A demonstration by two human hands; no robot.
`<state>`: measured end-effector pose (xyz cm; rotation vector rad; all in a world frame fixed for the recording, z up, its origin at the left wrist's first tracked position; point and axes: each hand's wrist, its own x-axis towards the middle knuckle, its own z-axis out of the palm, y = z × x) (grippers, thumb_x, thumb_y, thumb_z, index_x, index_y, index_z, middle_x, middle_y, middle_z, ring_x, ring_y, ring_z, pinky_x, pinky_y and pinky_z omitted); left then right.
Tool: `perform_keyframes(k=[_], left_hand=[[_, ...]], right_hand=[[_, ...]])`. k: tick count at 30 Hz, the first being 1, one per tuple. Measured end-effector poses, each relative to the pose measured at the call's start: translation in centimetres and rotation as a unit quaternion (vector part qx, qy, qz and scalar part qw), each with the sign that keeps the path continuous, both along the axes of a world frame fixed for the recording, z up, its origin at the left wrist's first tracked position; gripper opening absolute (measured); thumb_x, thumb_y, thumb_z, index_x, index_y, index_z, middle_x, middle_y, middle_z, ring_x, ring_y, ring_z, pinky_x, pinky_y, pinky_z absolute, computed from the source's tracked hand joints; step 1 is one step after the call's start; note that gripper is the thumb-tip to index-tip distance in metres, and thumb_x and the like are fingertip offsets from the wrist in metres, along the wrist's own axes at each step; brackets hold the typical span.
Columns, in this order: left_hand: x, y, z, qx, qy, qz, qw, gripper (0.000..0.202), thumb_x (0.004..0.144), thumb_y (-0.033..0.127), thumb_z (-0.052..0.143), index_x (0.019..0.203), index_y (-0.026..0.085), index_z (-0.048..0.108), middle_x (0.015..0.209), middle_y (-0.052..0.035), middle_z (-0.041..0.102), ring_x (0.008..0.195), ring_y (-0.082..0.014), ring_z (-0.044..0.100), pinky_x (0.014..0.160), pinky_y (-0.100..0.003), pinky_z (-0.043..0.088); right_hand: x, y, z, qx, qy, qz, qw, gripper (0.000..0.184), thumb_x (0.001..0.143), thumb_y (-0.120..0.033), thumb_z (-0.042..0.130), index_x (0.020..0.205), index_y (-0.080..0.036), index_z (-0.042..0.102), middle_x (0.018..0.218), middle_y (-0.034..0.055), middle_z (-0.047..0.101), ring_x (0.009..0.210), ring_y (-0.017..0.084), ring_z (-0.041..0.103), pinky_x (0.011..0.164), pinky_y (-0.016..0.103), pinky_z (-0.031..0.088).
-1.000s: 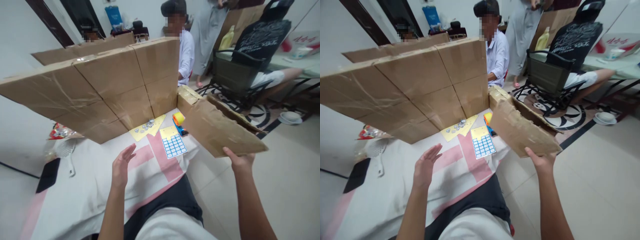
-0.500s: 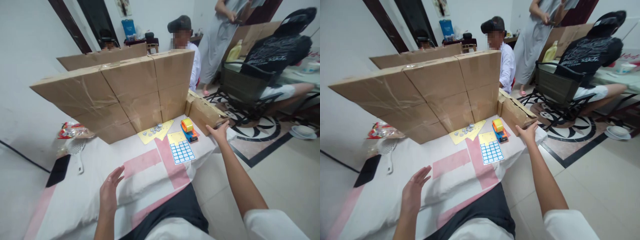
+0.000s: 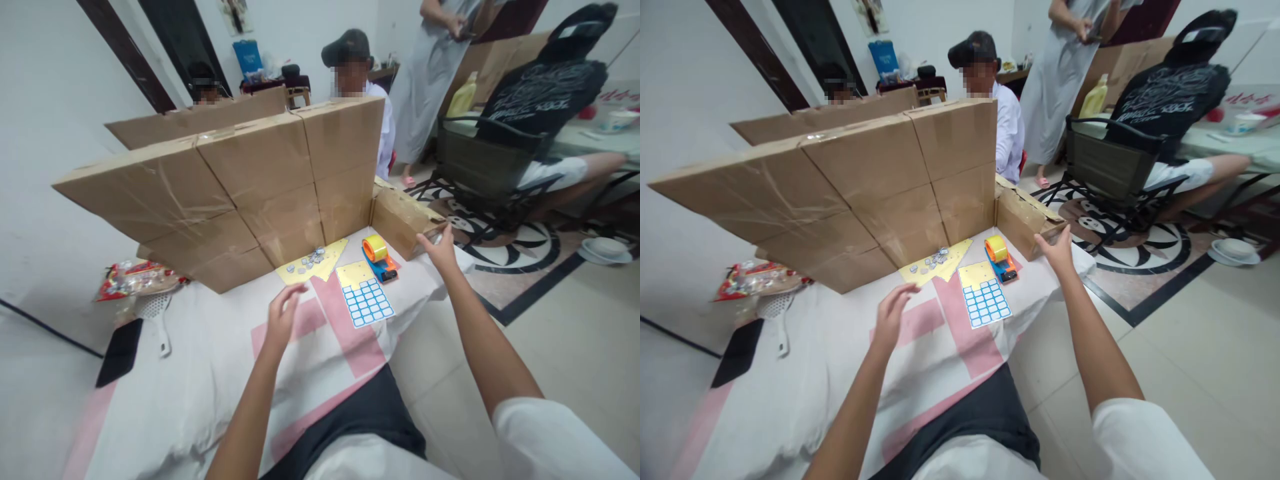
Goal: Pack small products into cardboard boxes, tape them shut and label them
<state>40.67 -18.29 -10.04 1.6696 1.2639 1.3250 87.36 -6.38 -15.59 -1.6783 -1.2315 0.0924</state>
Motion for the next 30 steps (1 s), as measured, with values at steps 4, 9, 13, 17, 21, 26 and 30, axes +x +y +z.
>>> perform_keyframes(k=[4, 9, 13, 17, 21, 26, 30], left_hand=[[13.0, 8.8, 3.4, 0.108, 0.174, -0.170, 0.964, 0.038, 0.095, 0.038, 0.057, 0.126, 0.021, 0.070, 0.134, -0.0098, 0.070, 0.129, -0.0237, 0.061, 0.114, -0.039, 0.044], [26.1, 16.6, 4.3, 0.169, 0.448, -0.238, 0.845, 0.069, 0.094, 0.027, 0.052, 0.160, 0.019, 0.034, 0.171, -0.0080, 0.027, 0.156, -0.0234, 0.029, 0.123, -0.044, 0.033], [29.3, 18.8, 3.0, 0.169, 0.479, -0.238, 0.828, 0.072, 0.089, 0.016, 0.052, 0.159, 0.020, 0.037, 0.170, -0.0066, 0.030, 0.157, -0.0237, 0.026, 0.125, -0.047, 0.028], [29.4, 18.9, 2.3, 0.181, 0.477, -0.222, 0.831, 0.065, 0.088, 0.014, 0.050, 0.153, 0.020, 0.046, 0.164, -0.0088, 0.042, 0.153, -0.0238, 0.032, 0.126, -0.050, 0.025], [29.7, 18.6, 2.4, 0.188, 0.480, -0.208, 0.831, 0.058, 0.086, 0.011, 0.050, 0.144, 0.017, 0.054, 0.154, -0.0118, 0.053, 0.146, -0.0245, 0.039, 0.123, -0.049, 0.027], [30.0, 18.6, 2.4, 0.192, 0.486, -0.205, 0.828, 0.056, 0.087, 0.016, 0.051, 0.143, 0.016, 0.054, 0.153, -0.0125, 0.054, 0.146, -0.0263, 0.039, 0.123, -0.052, 0.025], [30.1, 18.8, 2.6, 0.193, 0.486, -0.209, 0.826, 0.062, 0.085, 0.020, 0.054, 0.147, 0.018, 0.051, 0.160, -0.0110, 0.046, 0.151, -0.0271, 0.033, 0.126, -0.055, 0.018]], right_hand=[[1.0, -0.3, 1.6, 0.037, -0.012, 0.007, 0.999, 0.086, 0.091, -0.073, 0.043, 0.149, -0.009, 0.047, 0.157, 0.0254, 0.043, 0.149, 0.035, 0.038, 0.124, 0.056, 0.027], [1.3, 0.0, 3.2, 0.033, -0.080, 0.041, 0.995, 0.057, 0.099, -0.058, 0.041, 0.126, -0.016, 0.067, 0.150, 0.0202, 0.054, 0.141, 0.031, 0.049, 0.121, 0.054, 0.035], [1.7, 0.1, 3.2, 0.030, -0.107, 0.083, 0.990, 0.055, 0.100, -0.056, 0.040, 0.124, -0.015, 0.068, 0.141, 0.0199, 0.061, 0.136, 0.030, 0.055, 0.118, 0.050, 0.041], [1.7, -0.1, 2.7, 0.032, -0.118, 0.100, 0.987, 0.052, 0.100, -0.055, 0.043, 0.126, -0.017, 0.067, 0.146, 0.0178, 0.057, 0.139, 0.029, 0.053, 0.119, 0.049, 0.041], [1.1, -0.1, 2.5, 0.035, -0.103, 0.088, 0.990, 0.051, 0.101, -0.057, 0.041, 0.123, -0.018, 0.067, 0.147, 0.0172, 0.055, 0.139, 0.029, 0.053, 0.118, 0.048, 0.042], [0.6, -0.1, 2.5, 0.041, -0.090, 0.080, 0.992, 0.056, 0.102, -0.059, 0.038, 0.126, -0.016, 0.066, 0.148, 0.0188, 0.053, 0.140, 0.030, 0.051, 0.120, 0.048, 0.040], [0.9, -1.2, 3.0, 0.035, -0.090, 0.069, 0.993, 0.059, 0.102, -0.058, 0.038, 0.140, -0.018, 0.058, 0.158, 0.0176, 0.045, 0.148, 0.031, 0.043, 0.119, 0.050, 0.041]])
